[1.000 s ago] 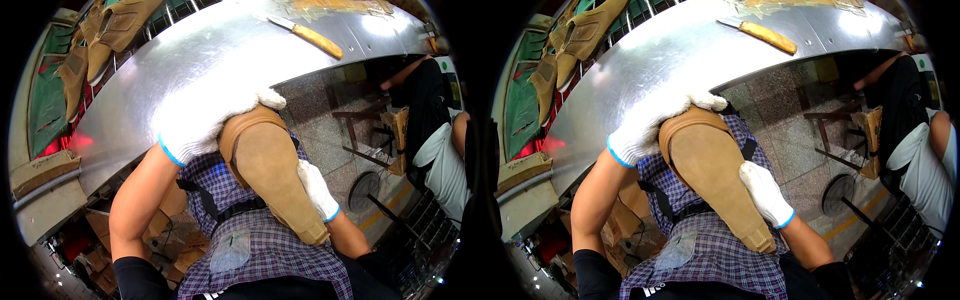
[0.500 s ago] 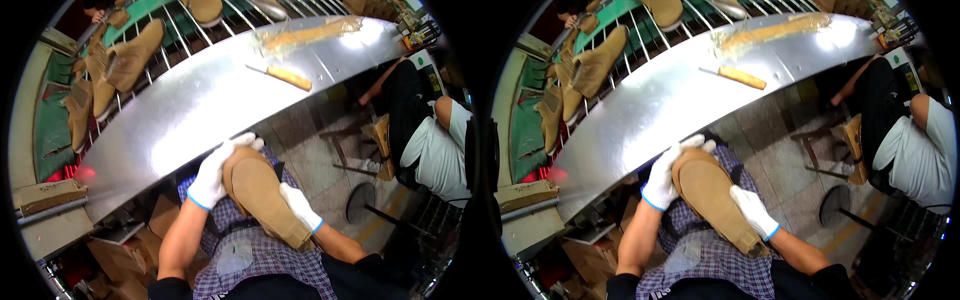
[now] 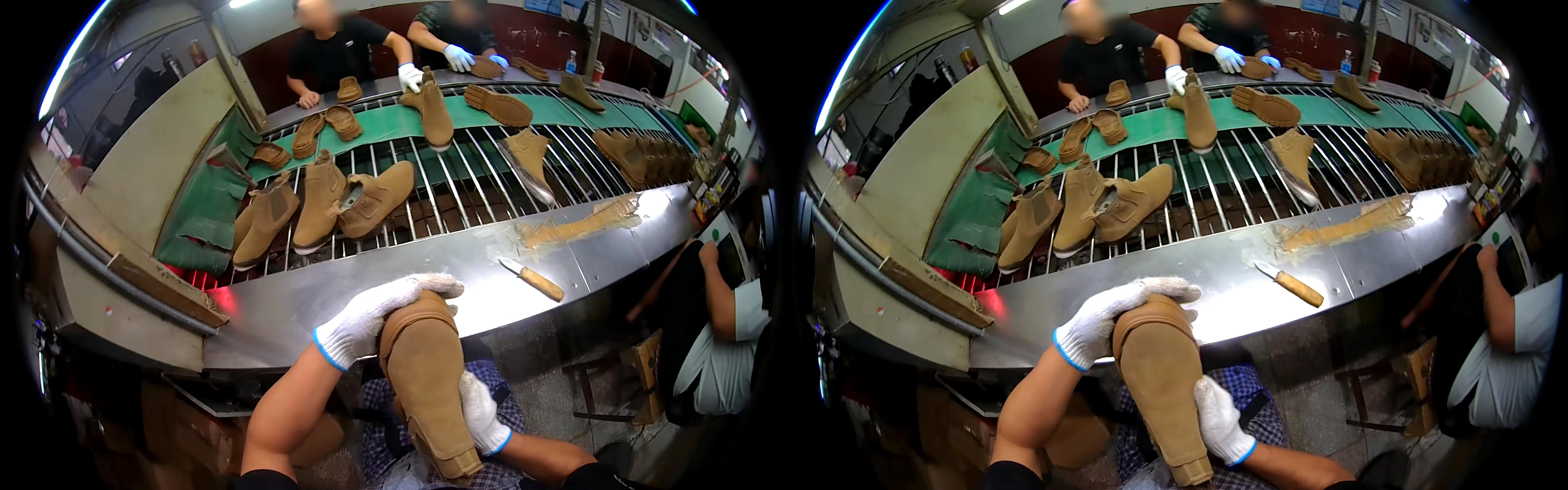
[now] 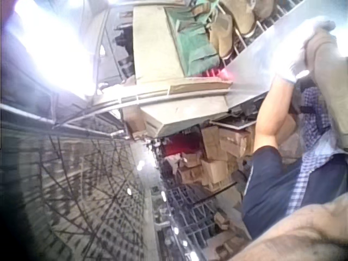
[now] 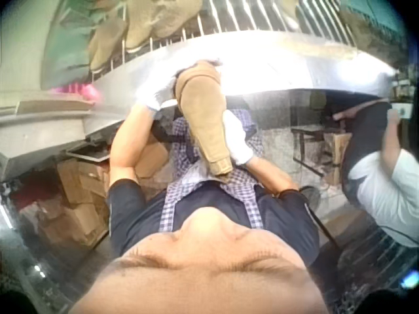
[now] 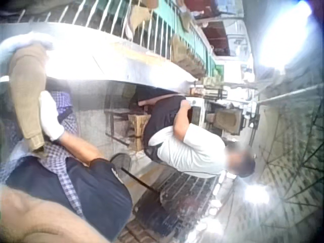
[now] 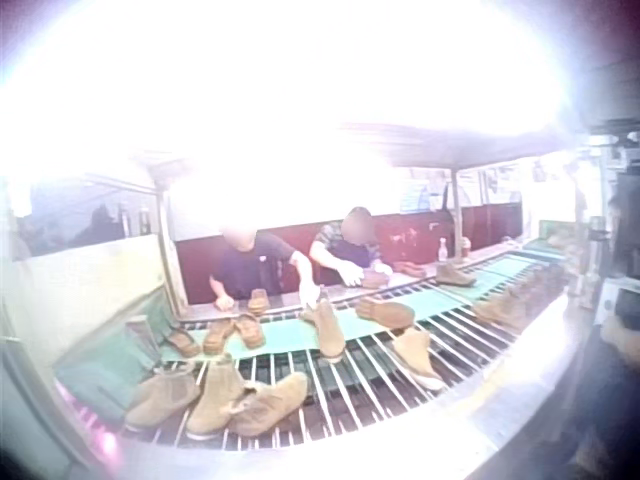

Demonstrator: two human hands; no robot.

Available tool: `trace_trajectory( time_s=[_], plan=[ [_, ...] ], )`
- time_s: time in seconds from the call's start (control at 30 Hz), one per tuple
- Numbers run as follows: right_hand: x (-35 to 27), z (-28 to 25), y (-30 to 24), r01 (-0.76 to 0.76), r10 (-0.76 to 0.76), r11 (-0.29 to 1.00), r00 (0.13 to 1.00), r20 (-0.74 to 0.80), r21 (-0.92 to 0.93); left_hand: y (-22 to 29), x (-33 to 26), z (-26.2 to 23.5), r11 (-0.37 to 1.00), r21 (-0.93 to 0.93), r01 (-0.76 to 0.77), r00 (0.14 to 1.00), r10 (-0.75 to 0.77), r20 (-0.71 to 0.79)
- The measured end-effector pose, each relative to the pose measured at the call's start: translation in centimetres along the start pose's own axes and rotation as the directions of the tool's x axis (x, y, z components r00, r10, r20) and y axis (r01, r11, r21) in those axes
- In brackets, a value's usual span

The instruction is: The person picks up boots from a conveyor belt, trims excess material from the edges of the soles using a knife, and then places the boots back onto the belt.

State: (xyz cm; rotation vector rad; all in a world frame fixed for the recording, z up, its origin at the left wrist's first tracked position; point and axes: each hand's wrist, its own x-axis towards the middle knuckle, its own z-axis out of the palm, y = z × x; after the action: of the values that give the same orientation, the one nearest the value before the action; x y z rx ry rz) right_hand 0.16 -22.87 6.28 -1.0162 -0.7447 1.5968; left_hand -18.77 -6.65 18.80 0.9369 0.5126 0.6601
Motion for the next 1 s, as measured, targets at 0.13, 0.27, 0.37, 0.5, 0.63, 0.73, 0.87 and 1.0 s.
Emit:
trace_trajectory(
  time_s=[0.13,0.27,0.37,0.5,0.63,0.73,0.87,1.0],
  plan=[
    [1.1,-5.0,7.2,-0.321,0.311,0.94,0.945,0.1,0.114,-6.4,1.0,-3.8,0.973,-0.224,-0.058,0.998,0.063,0.015],
    [4.2,-4.2,-7.3,0.116,0.383,0.329,0.891,0.244,-0.937,-10.9,-1.2,-5.9,0.952,-0.284,-0.117,0.99,0.09,-0.108],
    [9.5,-7.6,-13.0,0.016,-0.023,-0.029,1.0,0.017,-0.999,-9.7,0.1,-4.9,0.99,-0.076,-0.117,0.987,0.108,-0.116],
    [15.4,-16.9,-17.5,0.069,-0.198,-0.422,0.966,0.166,-0.904,-10.9,4.5,-4.9,0.998,0.049,-0.039,0.995,0.043,-0.09],
    [16.1,-17.8,-17.2,-0.097,-0.224,-0.617,0.973,0.057,-0.781,-11.2,5.8,-4.4,0.999,0.027,0.034,0.986,-0.029,-0.165],
    [13.0,-13.2,-18.4,0.055,-0.22,-0.189,0.971,0.097,-0.98,-10.6,5.4,-4.7,0.984,0.169,0.061,0.987,-0.034,-0.155],
    [7.3,-2.8,-20.3,0.464,0.094,-0.119,0.885,0.456,-0.878,-10.3,5.3,-6.1,0.982,0.18,0.059,0.998,-0.052,-0.044],
    [8.4,0.8,-19.8,0.58,0.197,-0.293,0.815,0.545,-0.76,-9.1,6.1,-5.2,0.956,0.283,0.075,0.997,-0.073,-0.018]
  ],
)
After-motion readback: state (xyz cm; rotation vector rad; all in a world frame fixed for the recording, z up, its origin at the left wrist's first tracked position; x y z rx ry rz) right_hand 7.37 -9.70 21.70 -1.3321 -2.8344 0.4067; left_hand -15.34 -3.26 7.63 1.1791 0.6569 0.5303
